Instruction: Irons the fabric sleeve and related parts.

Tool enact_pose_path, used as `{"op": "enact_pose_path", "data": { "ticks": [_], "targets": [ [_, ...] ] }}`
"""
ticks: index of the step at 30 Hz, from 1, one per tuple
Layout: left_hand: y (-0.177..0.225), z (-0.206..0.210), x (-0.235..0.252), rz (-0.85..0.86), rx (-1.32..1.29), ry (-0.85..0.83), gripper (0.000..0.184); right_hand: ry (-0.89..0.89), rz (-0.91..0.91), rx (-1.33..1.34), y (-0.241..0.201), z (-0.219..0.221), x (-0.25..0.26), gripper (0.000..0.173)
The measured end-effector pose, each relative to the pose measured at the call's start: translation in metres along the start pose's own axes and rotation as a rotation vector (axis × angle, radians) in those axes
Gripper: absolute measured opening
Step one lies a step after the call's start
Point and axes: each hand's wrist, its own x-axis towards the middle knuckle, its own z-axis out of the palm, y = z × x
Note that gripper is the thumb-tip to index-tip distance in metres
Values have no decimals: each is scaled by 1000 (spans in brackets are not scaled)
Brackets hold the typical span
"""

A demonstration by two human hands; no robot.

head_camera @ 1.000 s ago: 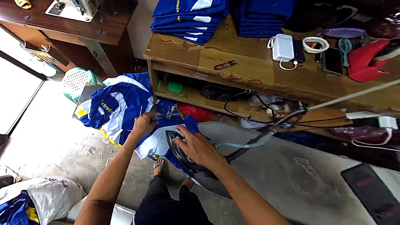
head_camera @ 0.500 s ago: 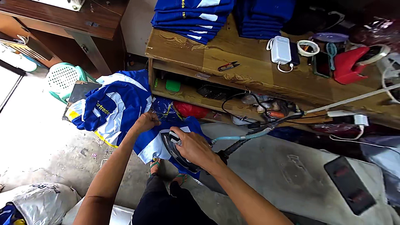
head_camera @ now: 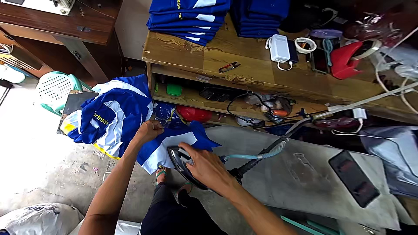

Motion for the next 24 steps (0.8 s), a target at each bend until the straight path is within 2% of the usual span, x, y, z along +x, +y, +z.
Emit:
{"op": "enact_pose_path", "data": {
  "ticks": [5,11,14,18,21,24],
  "targets": [
    [-1,1,0,-1,9,18,22,42,134,71,16,-16,45,56],
    [-13,4,-4,16,-28,39,22,75,276,131,66,-25,41,55],
    [-12,5,-5,15,-32,34,21,32,229,151,85,-28,32,54],
    [-10,4,-5,33,-24,47,21,0,104,99,76,-31,35,53],
    [-13,3,-7,57,-41,58,21,30,133,107,66,-33,52,51],
    [-18,5,-8,63,-83,62,20,85,201,107,78,-36,63,49]
  ]
}}
